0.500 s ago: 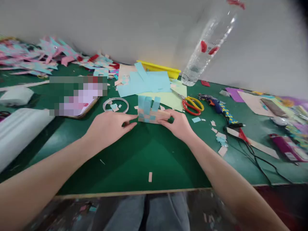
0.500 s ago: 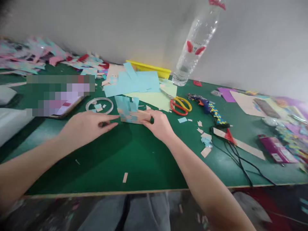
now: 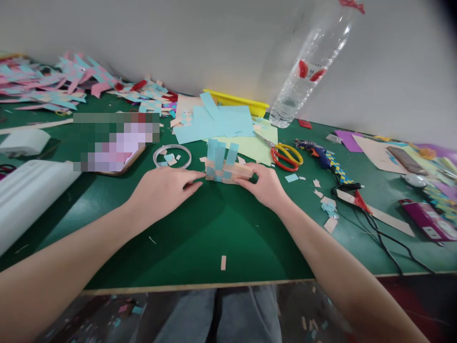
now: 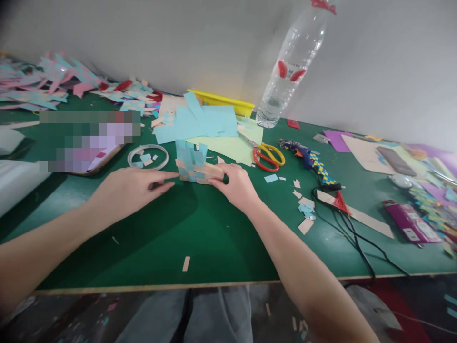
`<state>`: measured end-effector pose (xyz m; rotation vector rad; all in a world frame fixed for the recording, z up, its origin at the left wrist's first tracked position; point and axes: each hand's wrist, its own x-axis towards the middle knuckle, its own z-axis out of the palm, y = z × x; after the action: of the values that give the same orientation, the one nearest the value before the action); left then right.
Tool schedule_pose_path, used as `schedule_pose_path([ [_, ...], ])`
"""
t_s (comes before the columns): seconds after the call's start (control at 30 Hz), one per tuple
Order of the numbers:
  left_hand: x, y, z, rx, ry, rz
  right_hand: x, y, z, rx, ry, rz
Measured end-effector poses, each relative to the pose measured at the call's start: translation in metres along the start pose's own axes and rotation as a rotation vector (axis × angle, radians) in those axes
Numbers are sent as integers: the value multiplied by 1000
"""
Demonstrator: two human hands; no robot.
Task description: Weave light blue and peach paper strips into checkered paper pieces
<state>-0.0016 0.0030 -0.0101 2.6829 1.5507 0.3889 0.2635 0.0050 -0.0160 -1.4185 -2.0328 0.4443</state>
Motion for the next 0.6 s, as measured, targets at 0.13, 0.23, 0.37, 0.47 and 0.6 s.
schedule_pose_path([
  [0.13,0,1,-1,12,8,0,1,1,1,3,10,-35],
  [0.23,0,2,-1,13,15,-8,1,0,0,-4,2,-38],
  [0.37,1,1,1,-3,11,-5,1,-3,-2,10,-25,-12],
  [0.47,2,1,1,-5,5,-6,0,-3,-2,68,-35,18],
  [0.6,2,2,0,6,4,-12,0,-3,-1,95,-29,18],
])
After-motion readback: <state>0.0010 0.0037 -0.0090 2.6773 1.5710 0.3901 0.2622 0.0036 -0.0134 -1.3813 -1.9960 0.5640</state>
